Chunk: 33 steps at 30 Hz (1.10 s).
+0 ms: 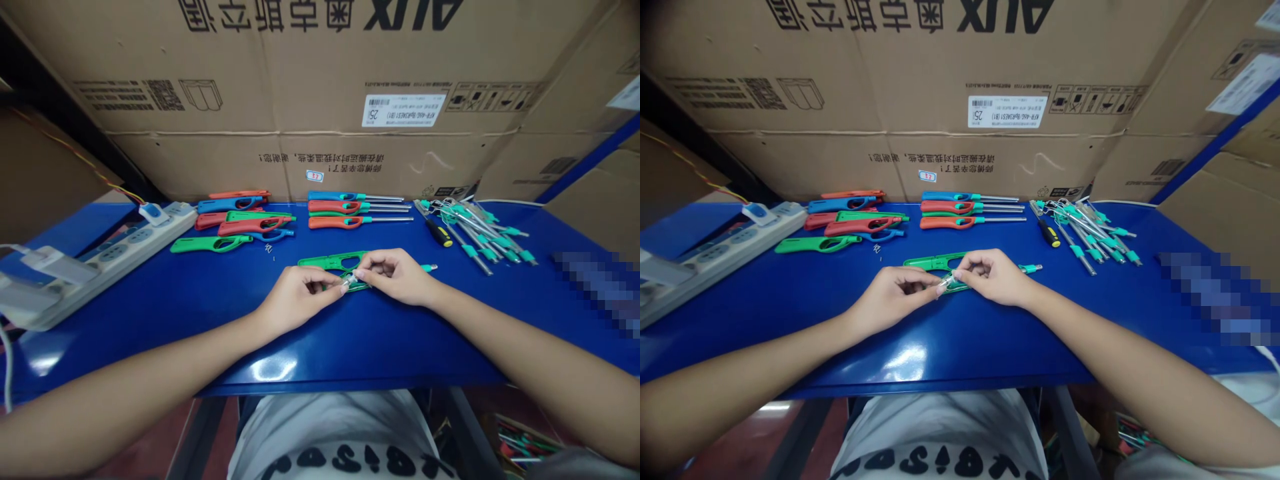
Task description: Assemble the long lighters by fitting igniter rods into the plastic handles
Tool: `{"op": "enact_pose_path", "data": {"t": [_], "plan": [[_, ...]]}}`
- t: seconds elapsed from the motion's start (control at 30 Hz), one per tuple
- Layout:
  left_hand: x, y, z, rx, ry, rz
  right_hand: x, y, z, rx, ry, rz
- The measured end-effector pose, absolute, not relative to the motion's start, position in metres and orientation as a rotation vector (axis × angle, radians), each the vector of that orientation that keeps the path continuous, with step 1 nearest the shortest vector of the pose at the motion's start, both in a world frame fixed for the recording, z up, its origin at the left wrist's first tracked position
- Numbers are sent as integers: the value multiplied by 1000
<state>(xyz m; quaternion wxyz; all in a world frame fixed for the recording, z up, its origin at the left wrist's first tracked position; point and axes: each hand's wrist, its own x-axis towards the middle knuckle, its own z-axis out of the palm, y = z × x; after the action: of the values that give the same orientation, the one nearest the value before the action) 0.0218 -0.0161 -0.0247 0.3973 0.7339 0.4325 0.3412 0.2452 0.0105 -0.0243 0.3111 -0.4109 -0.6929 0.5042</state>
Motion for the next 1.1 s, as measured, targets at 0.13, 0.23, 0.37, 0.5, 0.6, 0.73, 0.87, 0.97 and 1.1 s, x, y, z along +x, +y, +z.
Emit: {"op": "enact_pose_path", "data": {"t": [0.13,0.23,0.37,0.5,0.6,0.73,0.87,0.97,1.1], "plan": [[23,-18,-27,1872,1099,893,244,9,-24,-1086,-1803,1346],[23,-19,-29,1884,1119,911,242,7,-22,-1103,-1783,1345],[23,-20,-29,1903,1125,912,240,8,-22,-1104,-1773,1346],[23,-18,-26,1883,1121,931,244,12,-21,-1098,-1768,1392],[24,-17,-25,1842,1118,952,246,14,-20,-1091,-1770,1439],[24,-17,-25,1814,1117,961,246,14,-19,-1086,-1744,1449],[24,-17,-26,1827,1119,955,243,11,-20,-1080,-1732,1414],[23,-18,-28,1870,1117,954,241,9,-21,-1075,-1728,1377],[23,-18,-30,1909,1117,933,241,7,-23,-1081,-1773,1351]]}}
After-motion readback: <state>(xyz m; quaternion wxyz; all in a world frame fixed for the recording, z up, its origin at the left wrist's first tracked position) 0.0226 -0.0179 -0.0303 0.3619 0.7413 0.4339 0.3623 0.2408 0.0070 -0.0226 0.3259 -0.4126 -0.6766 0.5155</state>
